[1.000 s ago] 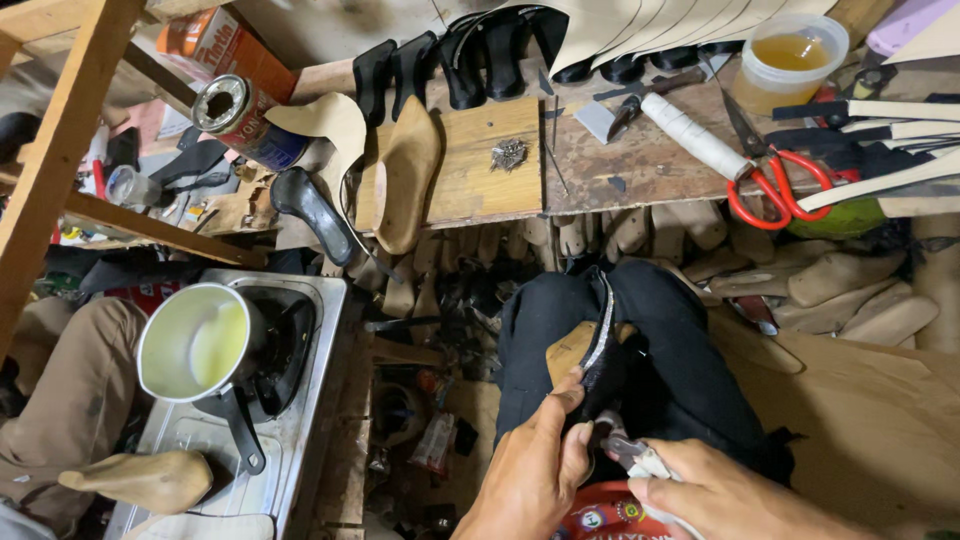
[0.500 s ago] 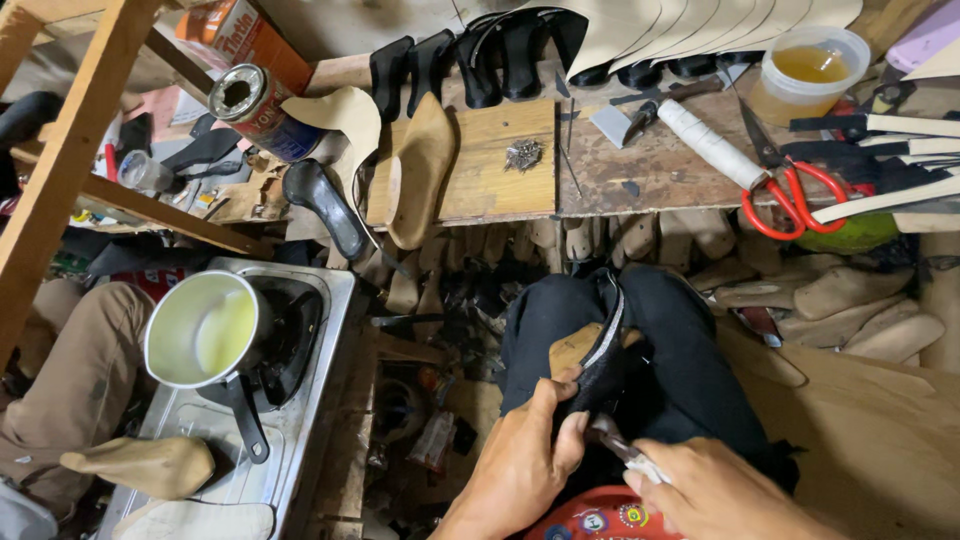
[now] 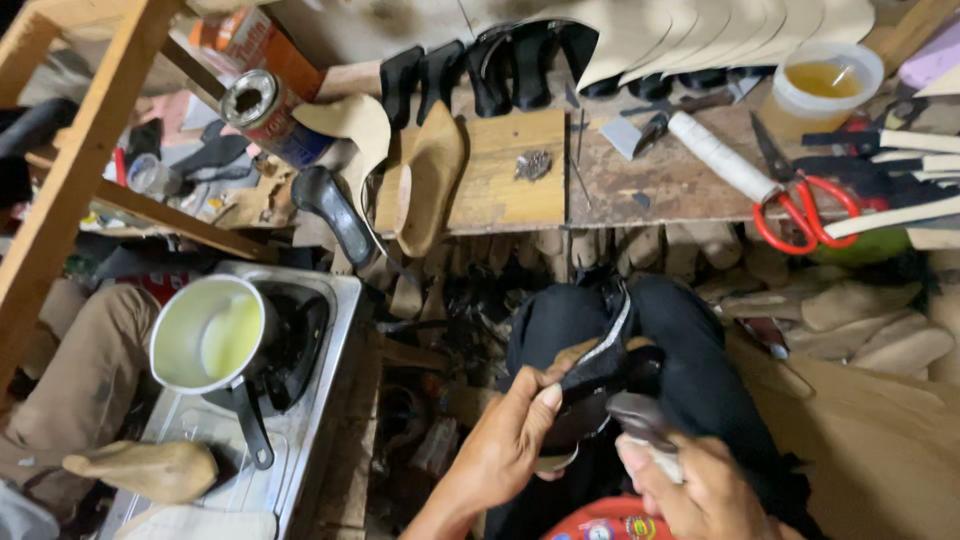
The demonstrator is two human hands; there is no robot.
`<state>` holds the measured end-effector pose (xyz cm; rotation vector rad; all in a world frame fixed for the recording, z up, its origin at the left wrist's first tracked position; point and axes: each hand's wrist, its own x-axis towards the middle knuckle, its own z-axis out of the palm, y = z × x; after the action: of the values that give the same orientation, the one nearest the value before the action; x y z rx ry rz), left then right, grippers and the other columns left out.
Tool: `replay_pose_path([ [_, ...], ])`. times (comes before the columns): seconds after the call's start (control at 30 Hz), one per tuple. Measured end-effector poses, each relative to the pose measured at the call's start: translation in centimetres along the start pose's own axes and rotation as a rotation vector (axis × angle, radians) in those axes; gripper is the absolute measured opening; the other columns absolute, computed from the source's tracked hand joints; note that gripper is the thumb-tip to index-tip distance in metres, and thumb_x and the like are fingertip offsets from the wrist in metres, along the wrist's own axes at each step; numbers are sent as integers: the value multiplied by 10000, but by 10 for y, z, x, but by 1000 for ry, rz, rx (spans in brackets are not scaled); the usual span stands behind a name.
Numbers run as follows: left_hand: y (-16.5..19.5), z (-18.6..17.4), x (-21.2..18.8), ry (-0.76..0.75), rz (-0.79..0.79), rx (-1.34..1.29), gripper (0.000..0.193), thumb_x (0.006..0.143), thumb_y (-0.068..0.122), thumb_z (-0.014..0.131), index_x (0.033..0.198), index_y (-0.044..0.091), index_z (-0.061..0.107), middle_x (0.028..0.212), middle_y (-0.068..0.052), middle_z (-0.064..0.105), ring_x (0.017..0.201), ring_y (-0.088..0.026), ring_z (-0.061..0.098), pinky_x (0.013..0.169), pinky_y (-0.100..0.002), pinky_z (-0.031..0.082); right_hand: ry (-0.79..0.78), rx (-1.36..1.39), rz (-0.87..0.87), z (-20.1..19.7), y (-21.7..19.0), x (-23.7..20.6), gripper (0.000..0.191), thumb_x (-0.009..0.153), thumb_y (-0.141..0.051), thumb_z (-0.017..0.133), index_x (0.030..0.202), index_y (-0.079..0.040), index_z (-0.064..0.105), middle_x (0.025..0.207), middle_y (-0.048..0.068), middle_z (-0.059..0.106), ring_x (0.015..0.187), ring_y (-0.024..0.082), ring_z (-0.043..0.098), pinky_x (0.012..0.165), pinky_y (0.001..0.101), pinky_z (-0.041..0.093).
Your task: The person assembles a black high-heeled shoe by attaching a decorative strap to the upper and securing it with a hammer and nails. The person then places the finished shoe on a shelf.
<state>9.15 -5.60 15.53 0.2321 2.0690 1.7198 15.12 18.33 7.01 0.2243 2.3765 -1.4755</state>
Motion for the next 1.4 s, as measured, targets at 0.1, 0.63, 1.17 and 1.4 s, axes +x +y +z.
replay_pose_path([
  [0.1, -2, -5, 3, -42, -120, -71, 301, 1079, 285, 445, 1245, 44, 516, 702, -66, 586, 551, -153, 661, 489, -308, 585, 105, 169, -585, 2, 3, 7, 289, 924, -281, 641, 1078, -54, 734, 724, 85, 749, 551, 178, 725, 500, 319, 638],
  [0.63, -17, -36, 84, -418, -185, -159, 815, 1026, 633, 181, 1419, 67, 617, 744, -52, 700, 626, -176, 715, 592, -271, 573, 335, -751, -286, -109, -111, 204, 450, 999, -395, 485, 1325, -105, 596, 950, 255, 696, 843, 471, 696, 742, 577, 548],
  [1.17, -101, 51, 210, -269, -60, -888, 921, 1023, 764, 176, 1176, -30, 616, 975, -210, 713, 935, -326, 721, 867, -431, 587, 559, -1042, -338, -164, -117, 274, 445, 954, -323, 642, 1322, -75, 673, 1171, 167, 706, 1115, 379, 624, 939, 589, 437],
  [1.4, -118, 52, 242, -257, -161, -881, 924, 999, 804, 200, 1098, -12, 622, 905, -198, 713, 863, -334, 722, 813, -438, 596, 592, -407, -493, -168, -112, 244, 485, 1037, -276, 679, 1427, 1, 596, 1239, 215, 683, 1099, 366, 680, 939, 440, 515],
])
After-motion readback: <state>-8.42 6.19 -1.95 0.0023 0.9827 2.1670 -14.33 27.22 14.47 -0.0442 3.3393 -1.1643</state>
